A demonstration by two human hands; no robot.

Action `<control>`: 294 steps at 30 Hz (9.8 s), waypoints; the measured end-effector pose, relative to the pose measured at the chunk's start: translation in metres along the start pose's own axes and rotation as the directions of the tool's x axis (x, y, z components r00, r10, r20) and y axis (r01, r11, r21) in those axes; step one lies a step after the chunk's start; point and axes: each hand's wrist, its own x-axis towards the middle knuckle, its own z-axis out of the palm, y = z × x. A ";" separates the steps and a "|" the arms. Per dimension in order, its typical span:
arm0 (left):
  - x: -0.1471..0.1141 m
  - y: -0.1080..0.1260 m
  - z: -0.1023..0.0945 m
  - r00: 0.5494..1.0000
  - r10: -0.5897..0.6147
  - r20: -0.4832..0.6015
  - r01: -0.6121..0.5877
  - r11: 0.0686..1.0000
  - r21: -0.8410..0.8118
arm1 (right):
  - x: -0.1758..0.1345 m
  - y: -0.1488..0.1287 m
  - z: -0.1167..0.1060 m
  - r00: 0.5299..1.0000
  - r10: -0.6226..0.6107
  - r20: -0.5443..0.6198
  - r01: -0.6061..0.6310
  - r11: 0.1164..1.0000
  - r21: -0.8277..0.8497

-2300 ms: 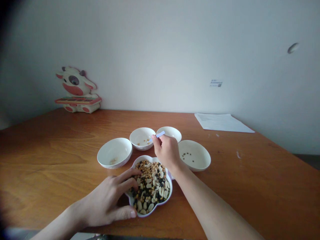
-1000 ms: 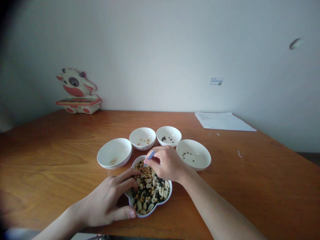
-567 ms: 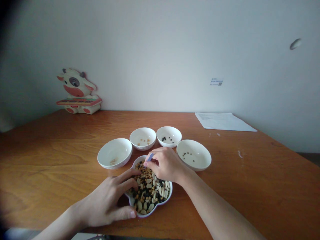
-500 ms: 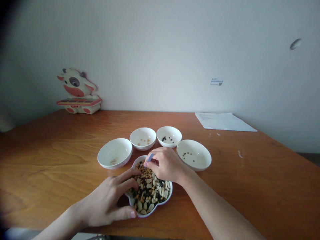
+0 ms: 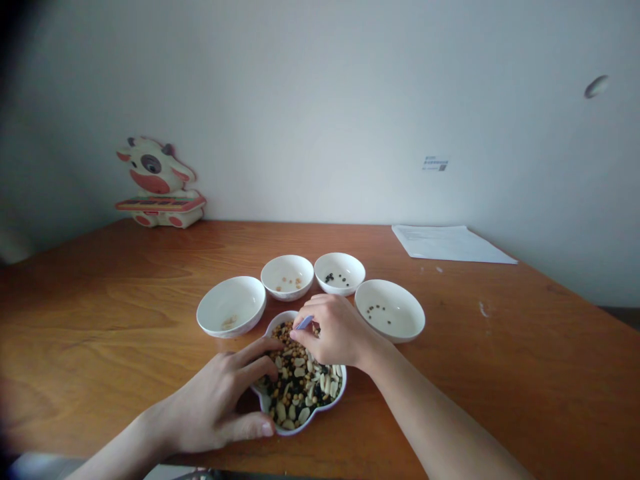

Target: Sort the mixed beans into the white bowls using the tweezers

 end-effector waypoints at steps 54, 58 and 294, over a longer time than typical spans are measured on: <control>0.003 0.000 0.000 1.000 0.005 0.006 -0.006 1.000 0.023 | 0.005 0.011 -0.004 0.819 0.260 -0.512 -0.200 0.965 0.170; 0.002 -0.001 0.000 1.000 0.003 0.004 -0.003 0.999 0.036 | 0.013 0.021 0.002 0.799 0.292 -0.526 -0.270 0.955 0.121; 0.000 -0.001 0.000 1.000 -0.009 0.005 0.009 1.000 0.024 | 0.005 0.017 0.003 0.833 0.281 -0.477 -0.237 0.960 0.150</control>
